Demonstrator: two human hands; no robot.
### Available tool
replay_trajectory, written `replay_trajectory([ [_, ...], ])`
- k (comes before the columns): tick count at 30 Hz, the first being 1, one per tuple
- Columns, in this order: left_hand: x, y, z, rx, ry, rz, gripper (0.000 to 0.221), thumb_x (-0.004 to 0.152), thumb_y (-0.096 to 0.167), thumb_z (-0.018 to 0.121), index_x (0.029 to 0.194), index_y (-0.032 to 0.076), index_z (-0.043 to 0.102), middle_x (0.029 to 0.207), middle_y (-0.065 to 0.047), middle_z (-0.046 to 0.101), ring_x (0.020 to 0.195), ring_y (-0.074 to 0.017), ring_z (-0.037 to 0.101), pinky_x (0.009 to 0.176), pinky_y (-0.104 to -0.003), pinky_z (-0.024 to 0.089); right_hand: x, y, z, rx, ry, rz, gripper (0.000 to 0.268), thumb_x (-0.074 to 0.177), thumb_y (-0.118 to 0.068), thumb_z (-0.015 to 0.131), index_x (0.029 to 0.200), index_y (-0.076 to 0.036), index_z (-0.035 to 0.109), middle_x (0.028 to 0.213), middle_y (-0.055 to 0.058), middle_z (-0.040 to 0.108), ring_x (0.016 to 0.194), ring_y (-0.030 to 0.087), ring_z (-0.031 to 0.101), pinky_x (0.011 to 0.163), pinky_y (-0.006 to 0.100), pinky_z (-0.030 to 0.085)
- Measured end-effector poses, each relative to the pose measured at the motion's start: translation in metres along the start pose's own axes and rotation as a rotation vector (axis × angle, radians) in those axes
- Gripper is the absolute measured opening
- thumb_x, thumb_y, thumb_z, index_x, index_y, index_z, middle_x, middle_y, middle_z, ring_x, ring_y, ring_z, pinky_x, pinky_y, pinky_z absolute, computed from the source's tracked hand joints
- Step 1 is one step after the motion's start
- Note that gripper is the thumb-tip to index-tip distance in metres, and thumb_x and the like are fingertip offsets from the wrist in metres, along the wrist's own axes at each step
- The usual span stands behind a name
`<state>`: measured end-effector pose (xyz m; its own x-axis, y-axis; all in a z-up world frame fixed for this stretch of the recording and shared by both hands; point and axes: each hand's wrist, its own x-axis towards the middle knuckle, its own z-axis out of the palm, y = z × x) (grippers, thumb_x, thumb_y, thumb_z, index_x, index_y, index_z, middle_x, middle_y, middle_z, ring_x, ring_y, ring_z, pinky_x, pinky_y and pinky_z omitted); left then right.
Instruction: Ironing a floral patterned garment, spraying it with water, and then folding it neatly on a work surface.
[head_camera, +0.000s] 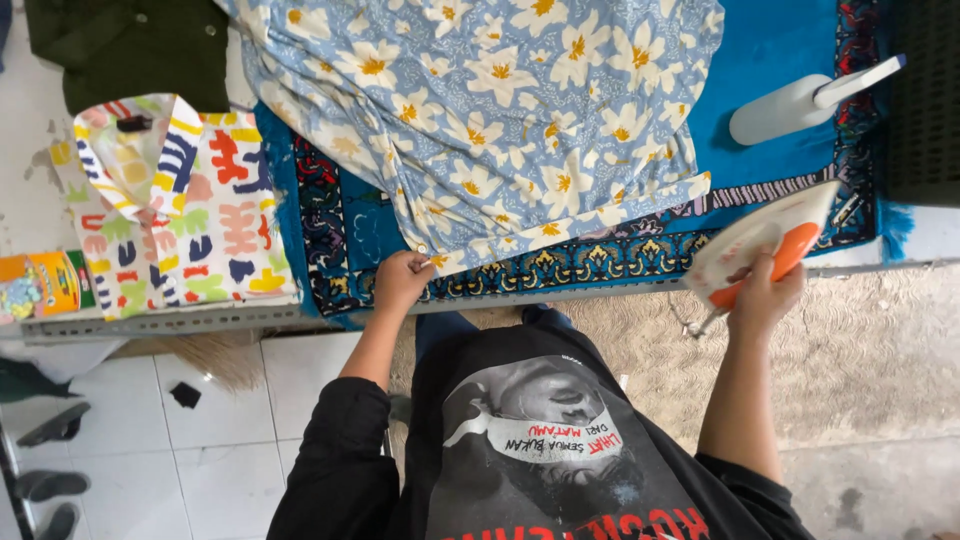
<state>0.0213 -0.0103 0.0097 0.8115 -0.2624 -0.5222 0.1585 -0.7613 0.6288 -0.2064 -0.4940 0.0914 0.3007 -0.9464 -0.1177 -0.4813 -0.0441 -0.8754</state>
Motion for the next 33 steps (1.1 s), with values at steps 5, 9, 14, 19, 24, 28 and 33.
replay_trajectory([
  [5,0.013,-0.023,0.006,0.011,-0.015,0.09,0.027,0.081,0.03,0.077,0.098,0.009,0.08,0.082,-0.009,0.07,0.087,-0.032,0.072,0.076,-0.041,0.058,-0.105,0.008,0.059,0.32,-0.1,0.24,0.027,0.104,-0.034,0.057,0.109,-0.008,0.06,0.068,0.009,0.061,0.05,0.018,0.066,0.046,0.03,0.057],
  [9,0.026,-0.034,0.003,-0.013,-0.098,0.117,0.03,0.083,0.033,0.077,0.101,0.01,0.081,0.084,-0.007,0.075,0.089,-0.0302,0.074,0.076,-0.04,0.059,-0.199,-0.009,0.14,0.284,-0.23,0.267,0.025,0.108,-0.025,0.052,0.108,-0.001,0.059,0.073,0.007,0.057,0.051,0.017,0.063,0.044,0.032,0.057],
  [14,0.031,-0.036,-0.019,-0.033,-0.212,0.196,0.029,0.085,0.028,0.078,0.103,0.006,0.08,0.084,-0.012,0.076,0.088,-0.0347,0.074,0.075,-0.042,0.06,-0.28,-0.053,0.193,0.059,-0.374,0.161,0.025,0.11,-0.022,0.05,0.1,-0.001,0.059,0.062,0.01,0.057,0.044,0.023,0.063,0.04,0.035,0.052],
  [19,0.041,-0.036,-0.025,-0.121,-0.302,0.24,0.025,0.087,0.021,0.077,0.103,0.001,0.078,0.074,-0.013,0.074,0.07,-0.0278,0.075,0.068,-0.037,0.06,-0.308,-0.039,0.215,-0.255,-0.528,0.074,0.031,0.108,-0.032,0.052,0.091,-0.007,0.06,0.051,0.006,0.062,0.042,0.021,0.064,0.04,0.033,0.051],
  [24,0.041,-0.034,-0.032,-0.123,-0.379,0.23,0.023,0.087,0.025,0.07,0.099,0.007,0.076,0.058,-0.003,0.071,0.053,-0.017,0.071,0.058,-0.029,0.058,-0.308,-0.022,0.223,-0.384,-0.572,0.003,0.035,0.105,-0.04,0.054,0.093,-0.008,0.06,0.05,0.006,0.062,0.042,0.021,0.065,0.043,0.034,0.052],
  [28,0.041,-0.04,-0.027,-0.136,-0.359,0.27,0.026,0.088,0.027,0.069,0.1,0.005,0.076,0.057,-0.004,0.07,0.054,-0.0189,0.071,0.058,-0.031,0.058,-0.302,-0.024,0.228,-0.408,-0.589,-0.018,0.037,0.104,-0.038,0.054,0.089,-0.005,0.059,0.046,0.009,0.059,0.042,0.024,0.064,0.046,0.036,0.052],
  [33,0.038,-0.047,-0.026,-0.156,-0.247,0.36,0.023,0.093,0.019,0.071,0.098,-0.003,0.075,0.067,-0.01,0.074,0.059,-0.0232,0.072,0.057,-0.033,0.058,-0.297,-0.01,0.23,-0.416,-0.594,0.007,0.039,0.101,-0.042,0.056,0.089,-0.005,0.062,0.05,0.01,0.061,0.045,0.024,0.066,0.047,0.036,0.053],
])
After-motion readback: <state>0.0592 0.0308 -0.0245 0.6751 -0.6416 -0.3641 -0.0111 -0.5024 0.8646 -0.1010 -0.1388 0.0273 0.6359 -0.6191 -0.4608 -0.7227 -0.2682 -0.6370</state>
